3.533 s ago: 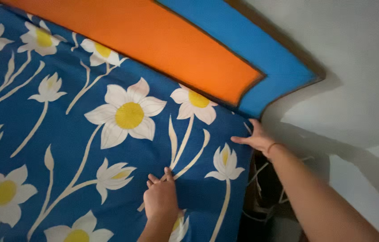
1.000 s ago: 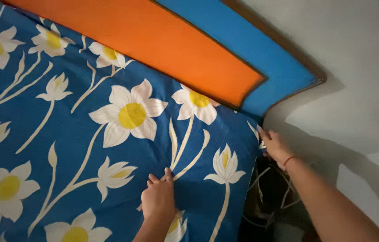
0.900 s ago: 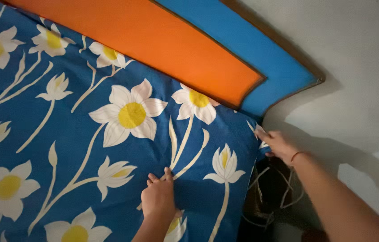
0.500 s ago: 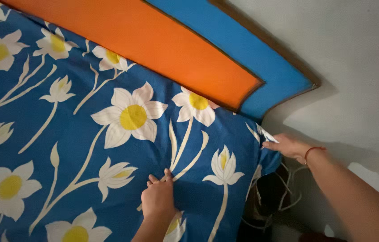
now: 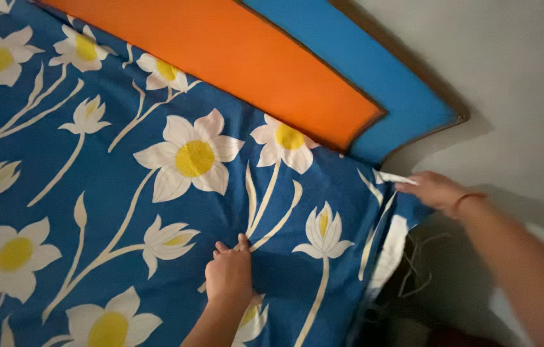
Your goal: The person tucks a blue floral bedsheet under the mattress of a bed with an orange and blue headboard. They work around the corners and sides, smoothing the fabric and ensuring it is neatly fitted.
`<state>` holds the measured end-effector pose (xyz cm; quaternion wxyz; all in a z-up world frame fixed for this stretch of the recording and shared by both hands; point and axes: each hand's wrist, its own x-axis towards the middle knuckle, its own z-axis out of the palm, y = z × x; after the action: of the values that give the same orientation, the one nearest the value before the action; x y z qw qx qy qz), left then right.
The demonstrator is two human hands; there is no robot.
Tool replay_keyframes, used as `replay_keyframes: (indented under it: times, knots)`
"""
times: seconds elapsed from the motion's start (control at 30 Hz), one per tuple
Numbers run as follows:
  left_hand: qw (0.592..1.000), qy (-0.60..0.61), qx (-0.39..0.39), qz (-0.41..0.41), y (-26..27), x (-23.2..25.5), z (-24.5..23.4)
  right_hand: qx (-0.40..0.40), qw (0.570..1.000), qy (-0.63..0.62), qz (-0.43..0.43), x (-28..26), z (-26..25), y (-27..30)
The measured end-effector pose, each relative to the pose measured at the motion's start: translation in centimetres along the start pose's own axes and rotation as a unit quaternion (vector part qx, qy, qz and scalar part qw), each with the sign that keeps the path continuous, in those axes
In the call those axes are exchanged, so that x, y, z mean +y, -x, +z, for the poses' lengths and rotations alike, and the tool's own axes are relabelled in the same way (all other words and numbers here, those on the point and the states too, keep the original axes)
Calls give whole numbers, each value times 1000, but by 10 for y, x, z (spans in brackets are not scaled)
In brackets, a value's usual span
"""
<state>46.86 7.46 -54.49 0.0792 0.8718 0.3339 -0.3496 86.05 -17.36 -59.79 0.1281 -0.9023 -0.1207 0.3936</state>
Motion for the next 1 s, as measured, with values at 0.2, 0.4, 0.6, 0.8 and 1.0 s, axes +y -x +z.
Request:
replay_keyframes:
  times: [0.2,0.4,0.6,0.8,1.0]
  knots:
    - [1000,6,-21,3,3,0,-5,97,993,-48,37,20,54,-20]
    - [1000,7,20,-7,-4,0,3,87,942,-323,25,8,55,-2]
    - [999,-3,35,4,-1,0,3,137,967,-214,-29,-47,55,50]
    - [1000,9,7,3,-7,0,9,146,968,-178,-104,-62,43,102]
    - [1000,10,25,-1,-5,0,7,186,963,-81,-176,-71,26,131]
